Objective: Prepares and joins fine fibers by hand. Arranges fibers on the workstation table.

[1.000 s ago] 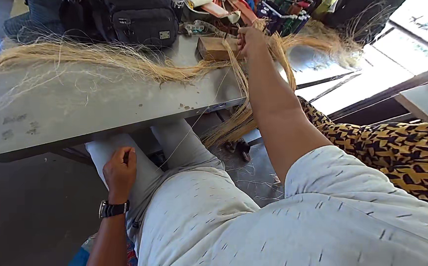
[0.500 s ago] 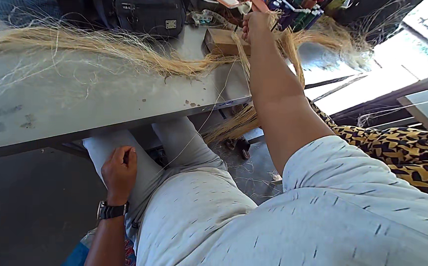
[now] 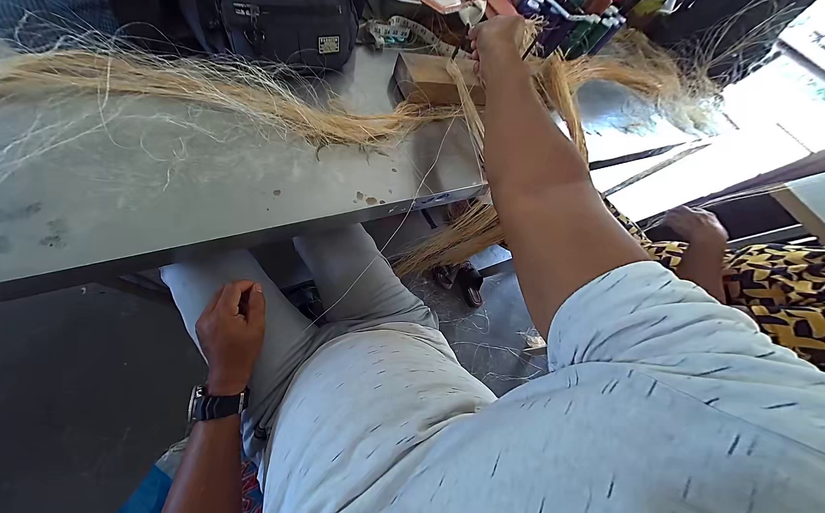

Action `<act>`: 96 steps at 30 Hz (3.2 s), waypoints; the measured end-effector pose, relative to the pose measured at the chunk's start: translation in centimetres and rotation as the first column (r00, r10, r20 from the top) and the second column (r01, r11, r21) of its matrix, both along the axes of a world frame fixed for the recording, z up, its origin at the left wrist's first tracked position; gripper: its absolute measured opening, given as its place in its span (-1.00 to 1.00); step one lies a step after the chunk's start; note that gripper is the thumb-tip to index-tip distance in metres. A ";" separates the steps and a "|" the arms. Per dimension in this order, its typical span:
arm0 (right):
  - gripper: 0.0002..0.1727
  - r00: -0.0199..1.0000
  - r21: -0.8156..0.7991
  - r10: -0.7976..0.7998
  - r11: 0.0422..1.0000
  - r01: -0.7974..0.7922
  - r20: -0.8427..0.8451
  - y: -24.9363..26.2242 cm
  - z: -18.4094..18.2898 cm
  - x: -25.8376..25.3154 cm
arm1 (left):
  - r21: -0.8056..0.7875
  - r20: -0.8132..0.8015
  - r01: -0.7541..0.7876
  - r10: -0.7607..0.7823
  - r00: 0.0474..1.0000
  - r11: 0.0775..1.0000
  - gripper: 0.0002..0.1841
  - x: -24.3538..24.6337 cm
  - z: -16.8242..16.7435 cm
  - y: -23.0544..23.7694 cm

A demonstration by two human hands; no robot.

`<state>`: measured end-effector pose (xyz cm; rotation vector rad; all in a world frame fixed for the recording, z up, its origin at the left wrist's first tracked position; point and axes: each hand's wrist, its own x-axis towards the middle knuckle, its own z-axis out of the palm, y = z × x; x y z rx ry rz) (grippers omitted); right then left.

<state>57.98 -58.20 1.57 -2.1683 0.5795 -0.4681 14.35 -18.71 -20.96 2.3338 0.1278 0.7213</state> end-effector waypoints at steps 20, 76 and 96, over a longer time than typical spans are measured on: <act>-0.63 0.991 -0.465 0.121 0.875 -0.134 -0.057 -0.2 0.7 -0.4 | -0.013 -0.021 0.002 -0.002 1.000 1.000 -0.67 -0.1 0.0 0.2; -0.66 0.521 0.119 0.034 0.984 0.130 -0.853 -27.2 -21.8 -53.0 | -0.024 0.013 0.044 -0.044 0.999 0.999 -0.66 0.3 0.0 -0.4; -0.62 0.839 -0.059 0.395 0.893 -0.447 -0.375 -12.9 -8.5 -33.2 | 0.036 0.004 0.039 -0.039 0.999 0.999 -0.68 0.3 0.5 -0.5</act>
